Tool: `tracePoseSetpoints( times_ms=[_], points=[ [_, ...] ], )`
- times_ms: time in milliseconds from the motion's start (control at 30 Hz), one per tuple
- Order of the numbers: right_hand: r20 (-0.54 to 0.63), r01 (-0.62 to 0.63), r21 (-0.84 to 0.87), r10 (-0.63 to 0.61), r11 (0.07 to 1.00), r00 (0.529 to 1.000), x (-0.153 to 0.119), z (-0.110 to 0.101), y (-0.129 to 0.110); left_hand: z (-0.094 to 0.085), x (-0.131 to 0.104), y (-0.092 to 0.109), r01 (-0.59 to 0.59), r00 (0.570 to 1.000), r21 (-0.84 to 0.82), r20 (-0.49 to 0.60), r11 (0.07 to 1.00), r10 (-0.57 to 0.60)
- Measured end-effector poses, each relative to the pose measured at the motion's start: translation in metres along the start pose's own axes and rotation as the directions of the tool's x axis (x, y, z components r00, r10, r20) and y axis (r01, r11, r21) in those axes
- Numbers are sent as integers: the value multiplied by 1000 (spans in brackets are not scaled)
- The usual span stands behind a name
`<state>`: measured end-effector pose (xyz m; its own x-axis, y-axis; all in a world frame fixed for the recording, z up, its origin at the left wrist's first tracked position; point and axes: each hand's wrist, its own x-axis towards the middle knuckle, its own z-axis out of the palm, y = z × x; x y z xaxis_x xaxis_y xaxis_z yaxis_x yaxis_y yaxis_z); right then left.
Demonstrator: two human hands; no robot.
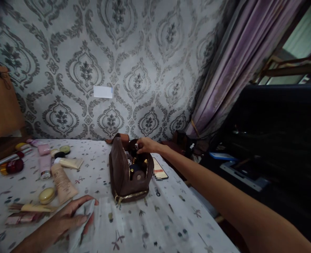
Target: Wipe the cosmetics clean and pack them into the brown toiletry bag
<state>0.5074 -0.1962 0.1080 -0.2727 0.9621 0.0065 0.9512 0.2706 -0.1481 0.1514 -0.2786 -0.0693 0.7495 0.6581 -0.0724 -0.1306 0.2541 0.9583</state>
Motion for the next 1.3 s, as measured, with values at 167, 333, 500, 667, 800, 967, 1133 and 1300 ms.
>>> tracePoseSetpoints(
  times_ms=[167, 333, 500, 667, 800, 967, 1133, 1300],
  points=[
    [-10, 45, -36, -45, 998, 999, -4, 0, 0, -2, 2, -4, -6, 1000, 11, 9, 1000, 6],
    [-3, 87, -48, -87, 995, 996, -3, 0, -1, -2, 0, -2, -8, 1000, 30, 31, 1000, 7],
    [50, 126, -31, -125, 991, 991, 3, 0, -4, 1, -2, 6, 12, 999, 33, 39, 999, -13],
    [71, 127, -21, -125, 992, 990, 10, 2, -5, 4, -2, 9, 33, 999, 55, 33, 998, -35],
    [80, 128, -13, -126, 992, 989, 9, -1, -2, 4, -1, 8, 65, 998, 77, 13, 995, -67],
    [67, 141, -6, -140, 990, 988, 2, -3, 0, 1, 0, 5, 80, 996, 80, 24, 994, -82],
    [21, 146, -29, -146, 989, 989, 1, -2, 5, 4, -3, 10, 86, 996, 68, 0, 994, -86],
    [-23, 133, -46, -134, 990, 991, 4, 1, 11, 9, -4, 15, 101, 995, 60, -3, 993, -101]
  ],
)
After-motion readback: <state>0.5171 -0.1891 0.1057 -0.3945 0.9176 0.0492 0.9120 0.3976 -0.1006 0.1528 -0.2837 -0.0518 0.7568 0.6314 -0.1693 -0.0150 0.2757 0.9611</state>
